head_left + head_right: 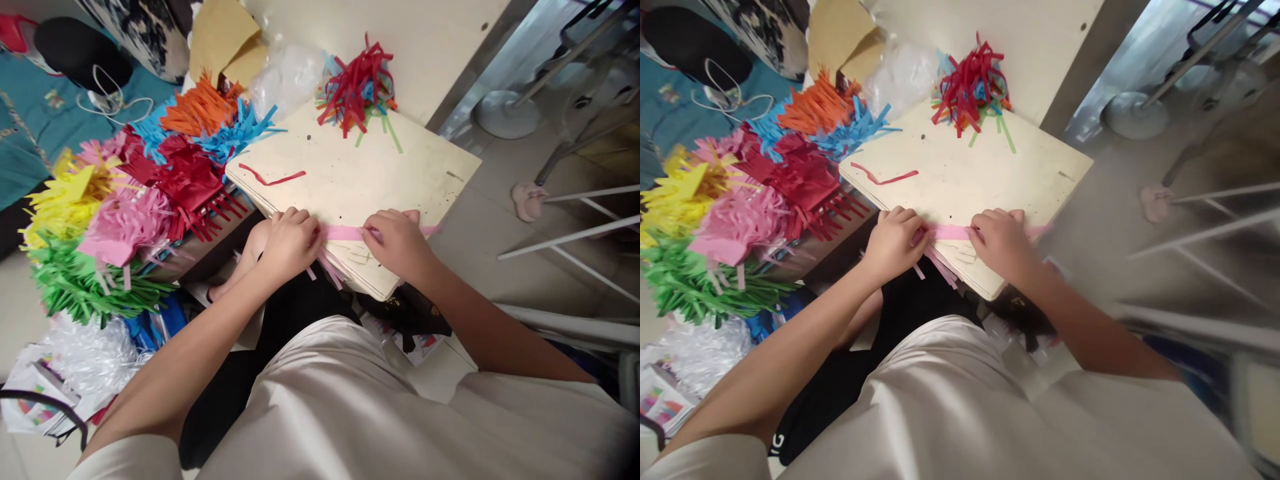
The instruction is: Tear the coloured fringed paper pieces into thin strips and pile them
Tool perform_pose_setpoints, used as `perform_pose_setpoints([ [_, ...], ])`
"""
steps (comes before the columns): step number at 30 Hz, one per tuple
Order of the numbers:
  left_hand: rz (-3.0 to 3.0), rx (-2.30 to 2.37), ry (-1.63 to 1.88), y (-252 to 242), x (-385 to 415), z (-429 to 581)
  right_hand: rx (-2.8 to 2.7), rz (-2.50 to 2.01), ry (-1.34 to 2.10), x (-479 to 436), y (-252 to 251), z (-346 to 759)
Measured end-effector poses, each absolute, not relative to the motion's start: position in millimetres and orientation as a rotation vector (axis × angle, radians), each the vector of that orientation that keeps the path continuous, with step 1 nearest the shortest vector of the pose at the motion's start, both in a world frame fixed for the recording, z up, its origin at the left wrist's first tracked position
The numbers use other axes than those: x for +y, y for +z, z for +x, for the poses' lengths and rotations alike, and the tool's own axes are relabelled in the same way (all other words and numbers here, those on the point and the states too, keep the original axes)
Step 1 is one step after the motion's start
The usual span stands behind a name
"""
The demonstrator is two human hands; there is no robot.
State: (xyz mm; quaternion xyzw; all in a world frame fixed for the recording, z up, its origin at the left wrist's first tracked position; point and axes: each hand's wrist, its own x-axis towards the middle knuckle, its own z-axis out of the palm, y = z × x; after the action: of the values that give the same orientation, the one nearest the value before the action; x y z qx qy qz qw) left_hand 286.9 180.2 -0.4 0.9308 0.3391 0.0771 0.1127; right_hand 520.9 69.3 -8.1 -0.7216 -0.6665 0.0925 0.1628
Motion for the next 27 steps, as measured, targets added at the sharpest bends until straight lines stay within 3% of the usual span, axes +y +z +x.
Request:
perform_pose_setpoints([
  [14,2.547,1.161,0.155,6,227,261,-1.919,-2.174,0.143,70,-18,518],
  [19,2.667,1.339,0.468,18,232,247,-1.962,-2.173,0.078,69,-18,516],
  [22,2.819,1.118,0.646,33,202,259,-1.969,-2.191,0.075,69,-16,514],
  [27,2.931,0.399,0.407,23,132,291,-1.985,-2.174,0.044,67,-15,513],
])
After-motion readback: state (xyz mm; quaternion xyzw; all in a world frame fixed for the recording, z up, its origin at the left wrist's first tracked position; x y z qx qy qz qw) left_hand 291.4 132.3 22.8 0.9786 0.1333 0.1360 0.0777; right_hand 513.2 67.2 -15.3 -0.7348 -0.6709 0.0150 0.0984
